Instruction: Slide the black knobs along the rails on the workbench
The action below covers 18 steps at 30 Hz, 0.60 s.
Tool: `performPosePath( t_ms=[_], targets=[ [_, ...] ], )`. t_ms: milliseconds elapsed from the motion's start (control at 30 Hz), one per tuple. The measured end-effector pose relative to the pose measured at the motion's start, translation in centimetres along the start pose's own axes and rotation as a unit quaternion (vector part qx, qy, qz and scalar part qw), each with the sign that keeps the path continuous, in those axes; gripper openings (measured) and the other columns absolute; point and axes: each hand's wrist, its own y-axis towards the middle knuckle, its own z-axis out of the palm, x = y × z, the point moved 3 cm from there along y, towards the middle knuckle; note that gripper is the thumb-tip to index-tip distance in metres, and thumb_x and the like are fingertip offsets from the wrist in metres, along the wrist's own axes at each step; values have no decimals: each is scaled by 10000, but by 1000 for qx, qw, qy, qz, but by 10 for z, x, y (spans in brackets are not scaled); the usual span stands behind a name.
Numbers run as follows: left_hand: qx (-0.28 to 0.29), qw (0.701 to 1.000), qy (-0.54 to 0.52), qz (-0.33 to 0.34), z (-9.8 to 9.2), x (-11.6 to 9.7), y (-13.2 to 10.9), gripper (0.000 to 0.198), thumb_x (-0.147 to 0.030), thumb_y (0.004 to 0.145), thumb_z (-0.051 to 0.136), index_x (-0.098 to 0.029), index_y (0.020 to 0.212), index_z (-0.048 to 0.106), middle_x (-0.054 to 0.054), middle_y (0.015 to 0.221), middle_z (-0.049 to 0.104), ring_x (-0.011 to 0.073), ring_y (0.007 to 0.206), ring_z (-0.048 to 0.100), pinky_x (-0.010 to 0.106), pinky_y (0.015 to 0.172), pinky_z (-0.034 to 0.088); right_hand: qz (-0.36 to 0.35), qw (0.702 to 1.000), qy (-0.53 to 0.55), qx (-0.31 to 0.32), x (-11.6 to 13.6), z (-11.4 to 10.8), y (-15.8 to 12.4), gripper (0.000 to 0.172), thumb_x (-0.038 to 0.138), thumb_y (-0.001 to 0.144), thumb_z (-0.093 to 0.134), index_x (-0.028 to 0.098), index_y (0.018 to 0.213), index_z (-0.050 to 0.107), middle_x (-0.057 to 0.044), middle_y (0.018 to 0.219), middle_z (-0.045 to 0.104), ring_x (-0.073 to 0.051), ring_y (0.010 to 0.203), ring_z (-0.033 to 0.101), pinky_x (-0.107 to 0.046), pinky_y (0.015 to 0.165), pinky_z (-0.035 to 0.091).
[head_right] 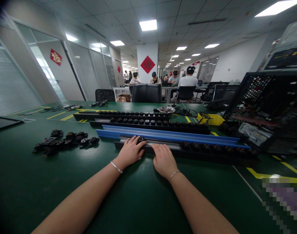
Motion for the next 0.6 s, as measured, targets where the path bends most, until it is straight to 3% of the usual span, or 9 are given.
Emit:
performPosePath(
  t_ms=[167, 367, 600],
  targets=[
    [-2, 1000, 1, -15, -1, 3, -1, 390, -398, 876, 436, -323, 1256, 483, 87, 1365, 463, 292, 1283, 368, 512, 1032, 290, 0, 1000, -7, -4, 0, 1, -1, 453, 140, 760, 411, 166, 1201, 512, -84, 1219, 576, -204, 1146, 476, -403, 1070, 254],
    [-5, 1000, 10, -19, 0, 3, -2, 511, -487, 843, 469, -397, 1338, 380, 76, 1396, 432, 352, 1292, 345, 628, 1027, 195, 4, 1000, -5, 5, 1, 0, 0, 459, 142, 758, 412, 167, 1206, 507, -75, 1224, 574, -199, 1152, 472, -393, 1076, 245],
    [-10, 999, 14, -46, -3, 4, -2, 417, -470, 864, 434, -364, 1263, 489, 72, 1353, 486, 321, 1276, 377, 596, 1047, 197, 7, 1000, -12, 4, 2, 0, 0, 461, 142, 749, 424, 167, 1202, 508, -80, 1223, 576, -196, 1150, 477, -392, 1075, 252]
  ],
)
